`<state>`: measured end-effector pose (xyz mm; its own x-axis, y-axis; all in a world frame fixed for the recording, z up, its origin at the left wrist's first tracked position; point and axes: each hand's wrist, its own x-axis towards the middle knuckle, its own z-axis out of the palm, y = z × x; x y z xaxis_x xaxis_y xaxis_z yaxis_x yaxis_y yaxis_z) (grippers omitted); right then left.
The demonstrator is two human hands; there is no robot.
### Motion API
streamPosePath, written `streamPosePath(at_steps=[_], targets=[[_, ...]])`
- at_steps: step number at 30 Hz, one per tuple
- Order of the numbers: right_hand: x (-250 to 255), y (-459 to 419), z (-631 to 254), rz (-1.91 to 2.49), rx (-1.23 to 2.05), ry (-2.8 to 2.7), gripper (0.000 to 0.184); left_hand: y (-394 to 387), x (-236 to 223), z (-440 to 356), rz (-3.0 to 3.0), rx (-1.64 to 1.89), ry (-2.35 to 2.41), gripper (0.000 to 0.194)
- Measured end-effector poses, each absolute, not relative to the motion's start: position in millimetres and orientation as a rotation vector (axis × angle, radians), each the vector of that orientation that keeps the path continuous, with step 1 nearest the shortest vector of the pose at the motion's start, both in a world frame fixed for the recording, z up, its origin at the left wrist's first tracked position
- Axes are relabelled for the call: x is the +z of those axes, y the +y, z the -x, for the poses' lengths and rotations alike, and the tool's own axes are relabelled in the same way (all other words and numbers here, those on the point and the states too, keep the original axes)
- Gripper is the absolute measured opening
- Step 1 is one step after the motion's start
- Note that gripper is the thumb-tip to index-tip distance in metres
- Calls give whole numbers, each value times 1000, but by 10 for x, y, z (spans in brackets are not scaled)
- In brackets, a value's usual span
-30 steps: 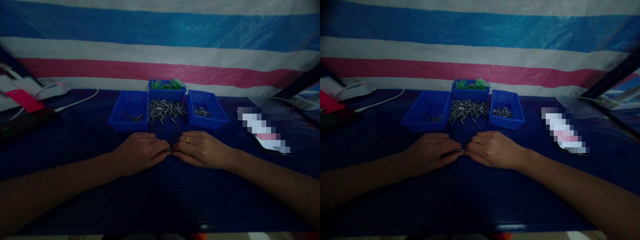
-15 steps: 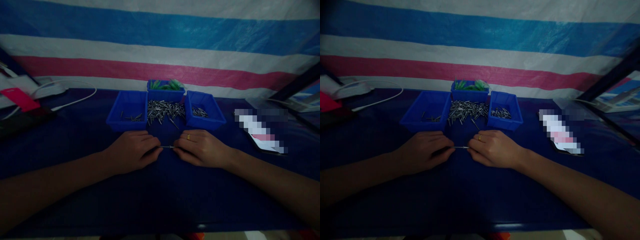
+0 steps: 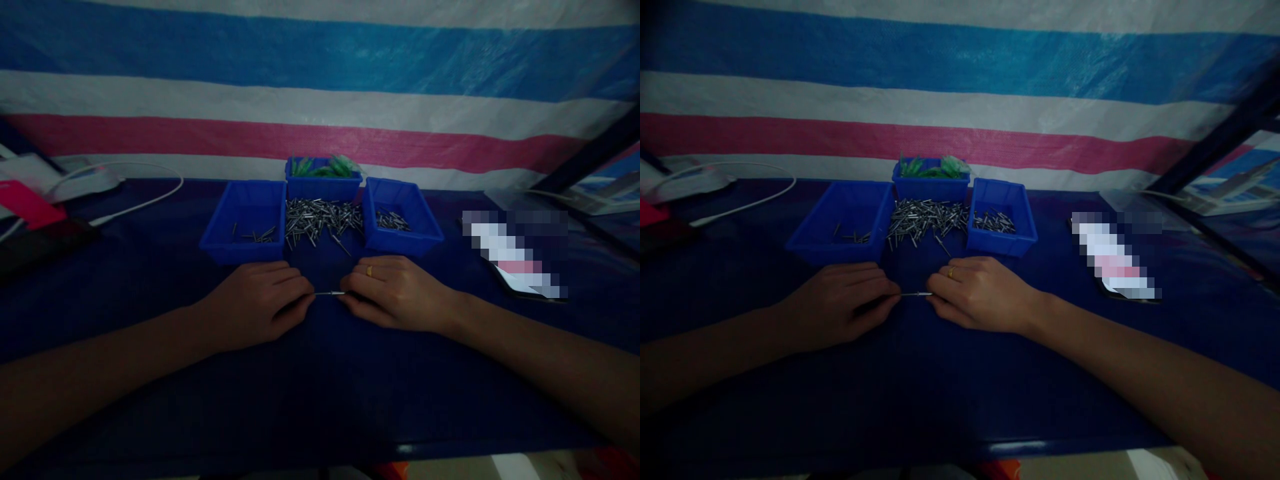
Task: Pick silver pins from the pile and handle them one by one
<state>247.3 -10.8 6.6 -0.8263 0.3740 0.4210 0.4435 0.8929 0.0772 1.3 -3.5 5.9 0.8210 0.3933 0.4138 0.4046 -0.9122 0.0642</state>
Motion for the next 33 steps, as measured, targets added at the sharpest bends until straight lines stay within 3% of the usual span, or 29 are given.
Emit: streamPosePath(at_steps=[25,33], targets=[[92,-124,-2472,617,-184,-2645,25,-35,49,-16,2934,-709,-615,23],[96,-109,-2472,656,-159,-2700,32,-36,30,-3,2881,-738,-647,24]])
